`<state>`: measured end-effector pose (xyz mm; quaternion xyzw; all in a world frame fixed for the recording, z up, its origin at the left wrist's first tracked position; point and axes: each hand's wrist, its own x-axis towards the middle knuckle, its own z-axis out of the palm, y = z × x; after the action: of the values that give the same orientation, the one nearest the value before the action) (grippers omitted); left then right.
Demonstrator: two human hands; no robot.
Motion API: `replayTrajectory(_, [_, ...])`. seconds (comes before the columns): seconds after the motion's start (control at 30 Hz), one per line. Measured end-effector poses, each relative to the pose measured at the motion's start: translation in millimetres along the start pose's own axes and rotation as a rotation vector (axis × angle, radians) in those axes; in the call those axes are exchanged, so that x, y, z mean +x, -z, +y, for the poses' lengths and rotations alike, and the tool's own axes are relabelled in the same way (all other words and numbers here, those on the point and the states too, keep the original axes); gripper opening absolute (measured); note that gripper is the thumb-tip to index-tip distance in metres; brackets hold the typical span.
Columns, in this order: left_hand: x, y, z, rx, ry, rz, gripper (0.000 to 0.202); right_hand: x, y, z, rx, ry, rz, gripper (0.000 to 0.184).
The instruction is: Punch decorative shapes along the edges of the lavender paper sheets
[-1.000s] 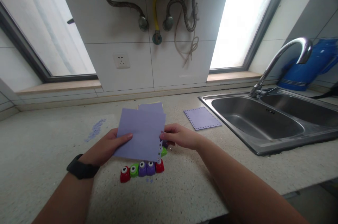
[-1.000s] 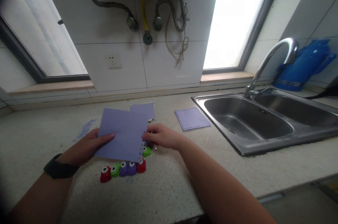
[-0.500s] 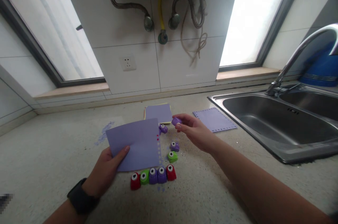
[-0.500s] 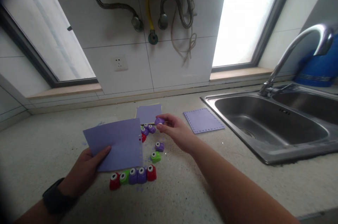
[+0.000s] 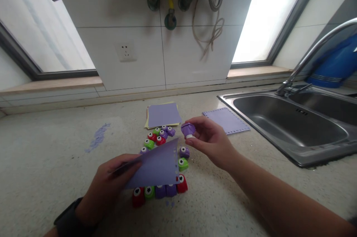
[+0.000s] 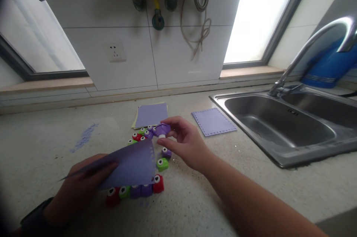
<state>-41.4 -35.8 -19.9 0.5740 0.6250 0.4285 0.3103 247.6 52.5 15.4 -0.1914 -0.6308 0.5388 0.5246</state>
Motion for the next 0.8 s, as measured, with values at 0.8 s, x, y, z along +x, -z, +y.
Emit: replayTrajectory(0.8, [-3, 9.5, -21, -0.058, 0.022, -0.08, 0.023, -8, -3, -6, -0.145, 0.266, -0.199, 0.05])
